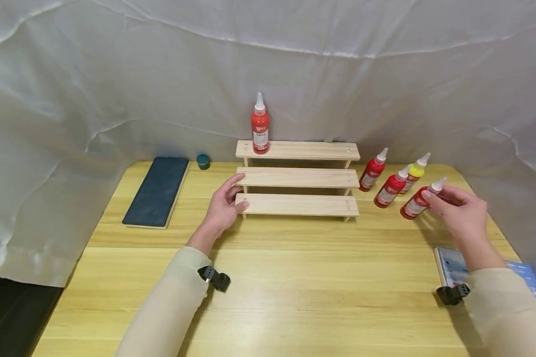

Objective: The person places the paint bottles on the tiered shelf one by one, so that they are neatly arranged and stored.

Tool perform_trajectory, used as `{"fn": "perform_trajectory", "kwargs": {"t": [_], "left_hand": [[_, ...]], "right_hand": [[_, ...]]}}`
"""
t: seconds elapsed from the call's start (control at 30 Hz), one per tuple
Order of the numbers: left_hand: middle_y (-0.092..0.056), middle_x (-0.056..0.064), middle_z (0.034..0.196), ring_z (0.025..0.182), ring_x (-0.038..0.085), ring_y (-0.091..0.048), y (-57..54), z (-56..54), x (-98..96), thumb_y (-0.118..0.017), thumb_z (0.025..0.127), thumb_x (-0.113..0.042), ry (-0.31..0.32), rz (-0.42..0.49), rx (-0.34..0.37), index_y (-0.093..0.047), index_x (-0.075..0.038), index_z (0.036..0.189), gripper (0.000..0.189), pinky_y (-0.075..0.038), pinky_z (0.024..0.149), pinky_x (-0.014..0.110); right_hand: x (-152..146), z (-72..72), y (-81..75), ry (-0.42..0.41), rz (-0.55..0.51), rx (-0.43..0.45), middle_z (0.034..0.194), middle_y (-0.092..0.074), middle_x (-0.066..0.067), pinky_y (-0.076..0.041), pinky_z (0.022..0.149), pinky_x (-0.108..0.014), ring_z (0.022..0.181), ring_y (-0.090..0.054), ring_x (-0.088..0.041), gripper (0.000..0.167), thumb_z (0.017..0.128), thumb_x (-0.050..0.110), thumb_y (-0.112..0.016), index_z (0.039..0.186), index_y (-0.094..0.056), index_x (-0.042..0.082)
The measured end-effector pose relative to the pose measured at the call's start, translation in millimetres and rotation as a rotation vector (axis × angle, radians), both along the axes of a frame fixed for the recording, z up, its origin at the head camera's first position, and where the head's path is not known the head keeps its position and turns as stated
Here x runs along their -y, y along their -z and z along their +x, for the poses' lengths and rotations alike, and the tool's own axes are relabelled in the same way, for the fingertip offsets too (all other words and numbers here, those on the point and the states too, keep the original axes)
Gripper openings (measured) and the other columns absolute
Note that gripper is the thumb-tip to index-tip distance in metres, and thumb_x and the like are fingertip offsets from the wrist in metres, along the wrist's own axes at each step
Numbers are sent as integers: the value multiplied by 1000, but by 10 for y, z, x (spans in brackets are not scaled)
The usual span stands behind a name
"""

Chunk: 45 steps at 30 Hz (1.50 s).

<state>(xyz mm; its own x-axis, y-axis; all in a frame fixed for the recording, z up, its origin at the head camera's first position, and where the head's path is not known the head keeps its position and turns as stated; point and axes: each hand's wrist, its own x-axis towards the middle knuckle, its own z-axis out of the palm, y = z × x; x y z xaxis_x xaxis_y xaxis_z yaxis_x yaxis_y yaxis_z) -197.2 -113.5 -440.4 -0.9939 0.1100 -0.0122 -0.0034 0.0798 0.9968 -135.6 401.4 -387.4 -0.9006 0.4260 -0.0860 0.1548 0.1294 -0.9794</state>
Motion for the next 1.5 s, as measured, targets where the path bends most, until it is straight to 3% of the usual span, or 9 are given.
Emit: {"fn": "perform_trajectory", "kwargs": {"t": [0.13, 0.5, 0.8, 1.03, 1.5], "left_hand": [[-57, 8, 139, 129, 21, -50, 10, -5, -7, -66, 86, 17, 5, 6, -4, -51, -29, 146, 77, -39, 106, 38], [-56, 8, 141, 129, 20, -49, 13, 7, -2, -67, 87, 16, 2, -3, -6, -51, -30, 145, 76, -37, 108, 39], [-55, 6, 142, 131, 18, -47, 19, -4, 7, -67, 88, 14, -2, -18, -12, -52, -33, 145, 75, -34, 109, 37], [-56, 6, 142, 130, 18, -48, 24, -23, 11, -66, 89, 14, 8, -13, -20, -51, -33, 145, 75, -37, 107, 37], [-56, 7, 141, 128, 19, -50, 22, -5, 14, -66, 89, 15, 11, 0, -19, -51, -31, 145, 74, -39, 105, 37]], "right_hand": [[12, -3, 22, 6, -79, -32, 101, -65, 6, -56, 63, -23, 86, -63, -4, 45, 76, 23, -88, 118, -74, 13], [-3, 50, -18, 56, -158, -60, 107, -62, 0, -56, 59, -26, 92, -60, -10, 57, 75, 22, -88, 127, -70, 8], [-37, 142, -233, 81, -186, -100, 108, -64, 1, -56, 58, -27, 95, -60, -10, 54, 76, 19, -87, 127, -71, 11], [-19, 161, -405, 94, -128, -156, 113, -59, -1, -55, 57, -23, 100, -55, -12, 53, 78, 22, -85, 127, -70, 9], [157, 109, -821, 14, -137, -348, 108, -66, -5, -55, 58, -24, 100, -62, -14, 42, 80, 8, -82, 120, -71, -1]]}}
